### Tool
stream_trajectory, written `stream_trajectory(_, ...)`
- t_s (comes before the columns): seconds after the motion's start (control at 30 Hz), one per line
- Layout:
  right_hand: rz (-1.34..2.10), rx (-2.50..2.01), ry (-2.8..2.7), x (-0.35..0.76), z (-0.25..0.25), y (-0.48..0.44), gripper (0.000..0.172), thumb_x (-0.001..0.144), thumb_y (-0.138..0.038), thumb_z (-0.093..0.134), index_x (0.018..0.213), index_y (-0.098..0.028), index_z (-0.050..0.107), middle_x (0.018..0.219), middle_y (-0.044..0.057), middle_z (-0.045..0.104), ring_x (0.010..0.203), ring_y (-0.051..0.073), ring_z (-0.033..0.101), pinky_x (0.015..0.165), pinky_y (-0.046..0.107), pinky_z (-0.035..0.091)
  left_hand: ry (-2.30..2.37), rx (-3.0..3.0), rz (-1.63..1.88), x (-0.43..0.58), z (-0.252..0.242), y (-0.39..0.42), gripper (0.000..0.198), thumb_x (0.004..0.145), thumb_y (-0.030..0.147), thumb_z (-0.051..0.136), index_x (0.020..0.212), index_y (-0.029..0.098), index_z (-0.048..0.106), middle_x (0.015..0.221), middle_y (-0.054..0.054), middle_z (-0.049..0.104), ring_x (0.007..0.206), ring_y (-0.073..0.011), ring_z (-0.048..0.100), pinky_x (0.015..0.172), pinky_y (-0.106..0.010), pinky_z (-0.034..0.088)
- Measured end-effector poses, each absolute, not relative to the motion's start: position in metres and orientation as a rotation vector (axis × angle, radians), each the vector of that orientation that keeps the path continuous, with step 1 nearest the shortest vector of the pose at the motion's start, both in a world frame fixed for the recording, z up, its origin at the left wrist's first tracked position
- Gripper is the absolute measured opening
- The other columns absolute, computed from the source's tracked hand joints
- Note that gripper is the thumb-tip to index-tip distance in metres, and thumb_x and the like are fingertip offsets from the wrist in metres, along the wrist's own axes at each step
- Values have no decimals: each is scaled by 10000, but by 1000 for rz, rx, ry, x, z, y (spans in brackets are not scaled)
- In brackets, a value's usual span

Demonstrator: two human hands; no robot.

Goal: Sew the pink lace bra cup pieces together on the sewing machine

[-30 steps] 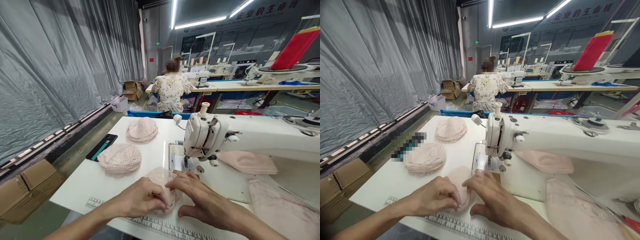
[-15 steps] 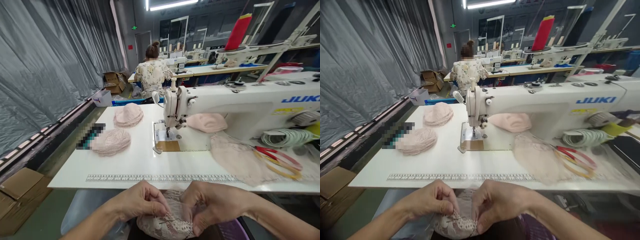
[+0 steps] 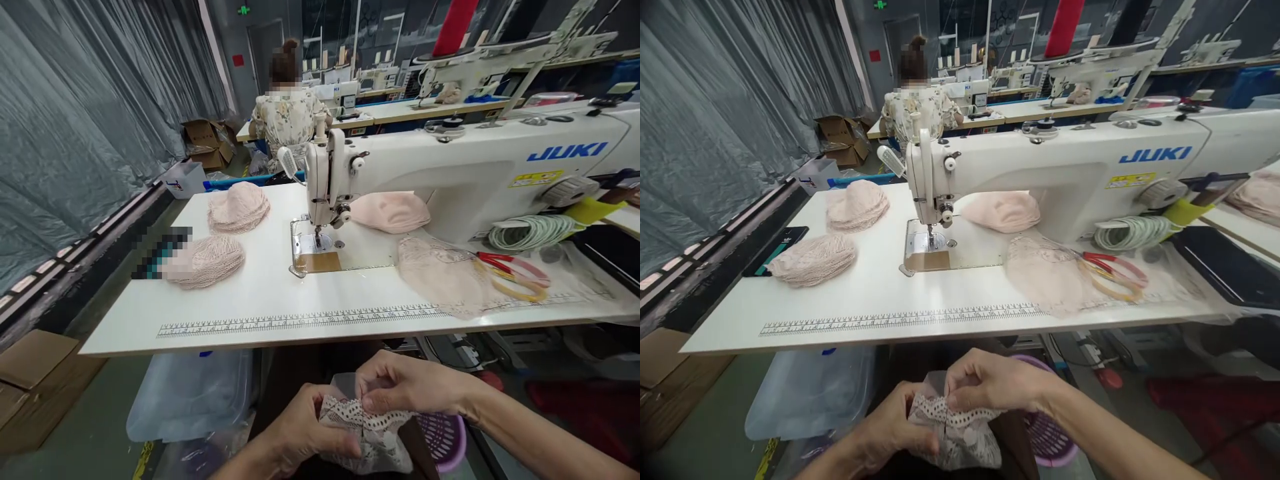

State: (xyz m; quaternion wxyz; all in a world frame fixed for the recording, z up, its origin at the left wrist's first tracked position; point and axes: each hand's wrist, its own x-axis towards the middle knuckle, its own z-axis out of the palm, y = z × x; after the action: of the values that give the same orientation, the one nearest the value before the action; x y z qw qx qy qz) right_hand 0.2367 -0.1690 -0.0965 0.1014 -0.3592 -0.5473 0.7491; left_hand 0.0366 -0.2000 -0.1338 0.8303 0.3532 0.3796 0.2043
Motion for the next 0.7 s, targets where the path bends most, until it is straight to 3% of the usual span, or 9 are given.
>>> stream_trajectory(0.23,2058,-1036,-1678,237,-104,-172,242,729,-332,642,643,-117,569,546,-53,425,518,60,334,482,193,254,950,960,395,32,-128,-194,325,444,264,842,491,82,577,487,35,449,501,-66,361,491,-197,287)
stream_trajectory(0.5,2175,-979,-1601,234,-119,-168,395,753,-503,617,682,-118,562,597,-47,422,560,68,341,520,206,263,945,915,294,26,-125,-187,275,451,243,826,523,80,617,492,26,488,482,-69,387,480,-197,310)
stream_trajectory(0.7,2233,-995,-1507,227,-122,-163,393,622,-490,735,675,-127,596,608,-34,521,563,82,436,554,216,340,967,861,280,26,-129,-181,292,463,271,830,578,76,645,521,23,493,505,-72,399,506,-199,328)
